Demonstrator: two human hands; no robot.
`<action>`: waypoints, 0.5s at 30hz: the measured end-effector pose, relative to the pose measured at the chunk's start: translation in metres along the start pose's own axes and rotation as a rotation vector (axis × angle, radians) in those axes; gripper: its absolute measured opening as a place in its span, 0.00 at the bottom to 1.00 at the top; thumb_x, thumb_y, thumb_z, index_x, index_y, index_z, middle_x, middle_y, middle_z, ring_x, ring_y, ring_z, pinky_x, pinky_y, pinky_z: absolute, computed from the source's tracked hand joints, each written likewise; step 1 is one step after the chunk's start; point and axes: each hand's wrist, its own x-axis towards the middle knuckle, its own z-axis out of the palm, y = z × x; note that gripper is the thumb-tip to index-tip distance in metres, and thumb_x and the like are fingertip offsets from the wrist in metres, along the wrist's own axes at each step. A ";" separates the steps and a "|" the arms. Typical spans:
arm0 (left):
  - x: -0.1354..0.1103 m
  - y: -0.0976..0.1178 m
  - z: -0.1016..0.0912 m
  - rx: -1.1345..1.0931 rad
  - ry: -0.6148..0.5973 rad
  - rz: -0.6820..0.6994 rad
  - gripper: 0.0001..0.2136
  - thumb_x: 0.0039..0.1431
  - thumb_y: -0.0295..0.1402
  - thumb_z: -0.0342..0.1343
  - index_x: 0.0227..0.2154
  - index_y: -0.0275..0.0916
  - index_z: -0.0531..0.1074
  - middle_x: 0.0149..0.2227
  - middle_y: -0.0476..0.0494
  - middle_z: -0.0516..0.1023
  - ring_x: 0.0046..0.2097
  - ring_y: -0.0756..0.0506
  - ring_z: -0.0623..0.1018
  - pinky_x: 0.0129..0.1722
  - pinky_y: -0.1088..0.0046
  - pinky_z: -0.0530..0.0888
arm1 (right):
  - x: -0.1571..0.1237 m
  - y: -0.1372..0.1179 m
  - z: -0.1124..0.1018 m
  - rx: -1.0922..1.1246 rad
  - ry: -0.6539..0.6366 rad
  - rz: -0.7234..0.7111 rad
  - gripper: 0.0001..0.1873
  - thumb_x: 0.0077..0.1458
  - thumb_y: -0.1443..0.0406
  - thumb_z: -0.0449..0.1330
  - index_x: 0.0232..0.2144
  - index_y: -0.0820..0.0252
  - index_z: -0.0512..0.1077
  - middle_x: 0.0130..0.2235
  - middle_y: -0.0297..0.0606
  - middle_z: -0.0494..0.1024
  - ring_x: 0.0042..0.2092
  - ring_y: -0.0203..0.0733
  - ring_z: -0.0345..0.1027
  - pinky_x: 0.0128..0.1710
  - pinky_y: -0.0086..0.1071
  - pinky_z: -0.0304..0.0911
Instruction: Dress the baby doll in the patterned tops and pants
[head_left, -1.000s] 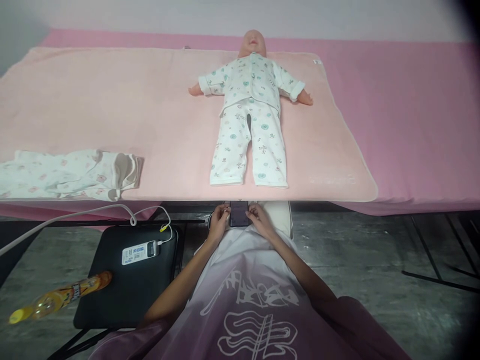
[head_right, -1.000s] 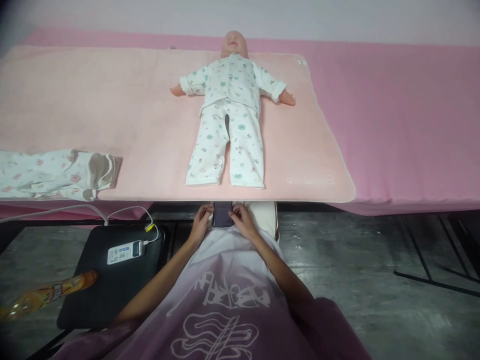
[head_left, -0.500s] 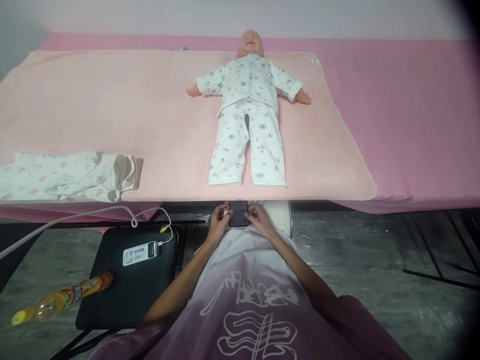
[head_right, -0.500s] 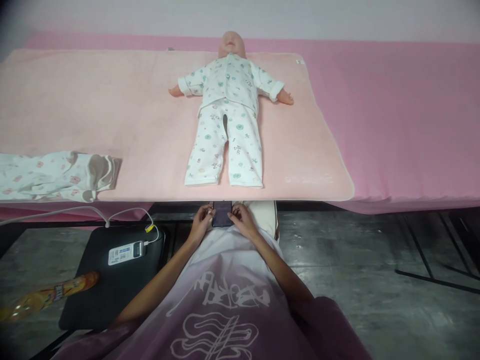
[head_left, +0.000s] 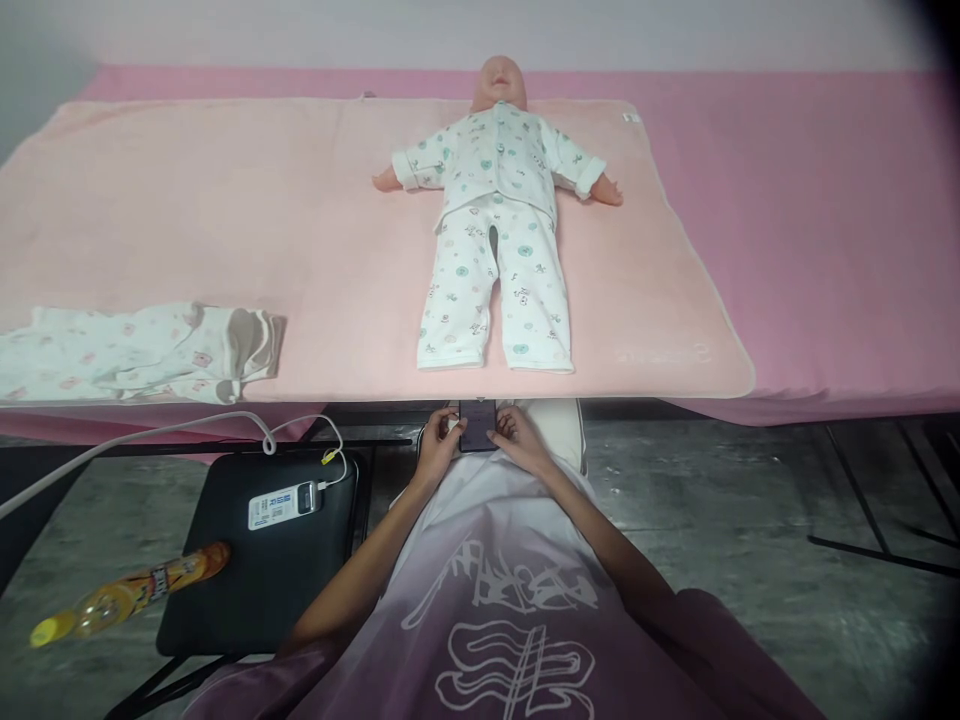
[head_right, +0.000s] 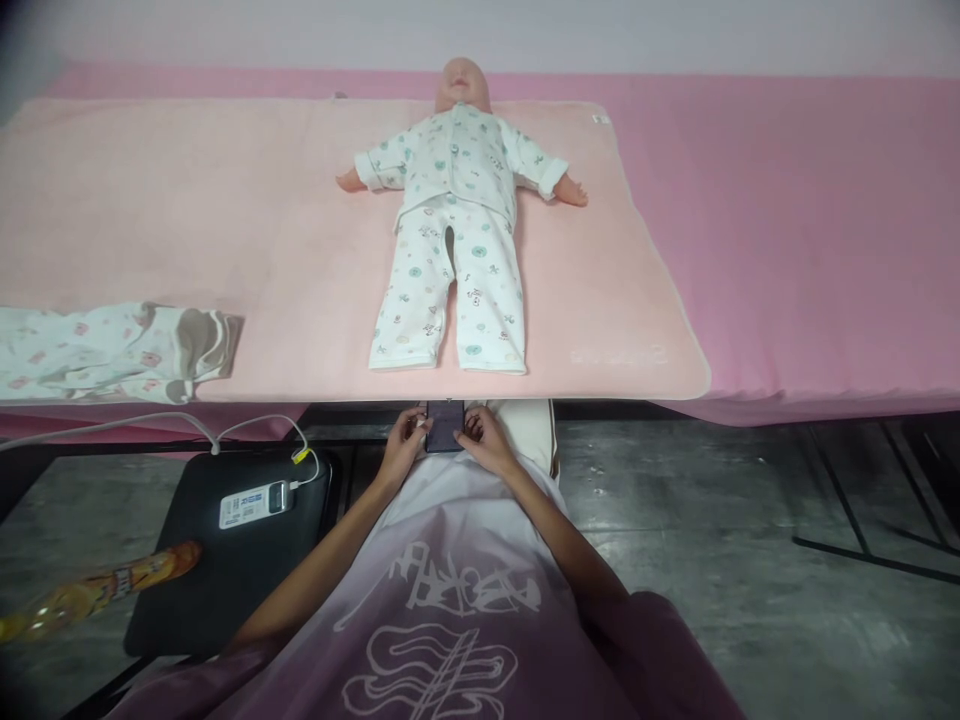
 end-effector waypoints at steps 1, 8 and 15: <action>0.000 0.000 0.001 0.002 0.006 0.004 0.16 0.56 0.43 0.69 0.45 0.43 0.79 0.41 0.46 0.79 0.40 0.46 0.75 0.45 0.70 0.71 | 0.000 -0.001 0.000 -0.003 0.003 -0.004 0.17 0.56 0.55 0.67 0.42 0.53 0.69 0.38 0.34 0.73 0.38 0.43 0.68 0.41 0.38 0.66; -0.003 -0.001 -0.004 0.013 -0.029 0.022 0.18 0.56 0.39 0.69 0.49 0.43 0.81 0.42 0.46 0.79 0.40 0.46 0.75 0.45 0.70 0.71 | -0.001 -0.004 0.002 -0.003 0.013 0.004 0.21 0.56 0.51 0.71 0.43 0.53 0.69 0.38 0.34 0.74 0.37 0.43 0.69 0.39 0.37 0.67; -0.002 0.004 -0.006 -0.109 -0.018 -0.037 0.11 0.63 0.40 0.59 0.44 0.44 0.82 0.49 0.42 0.84 0.55 0.40 0.80 0.61 0.64 0.72 | -0.001 -0.005 0.003 -0.008 0.034 0.003 0.19 0.56 0.51 0.70 0.41 0.53 0.69 0.38 0.35 0.74 0.37 0.44 0.68 0.39 0.38 0.66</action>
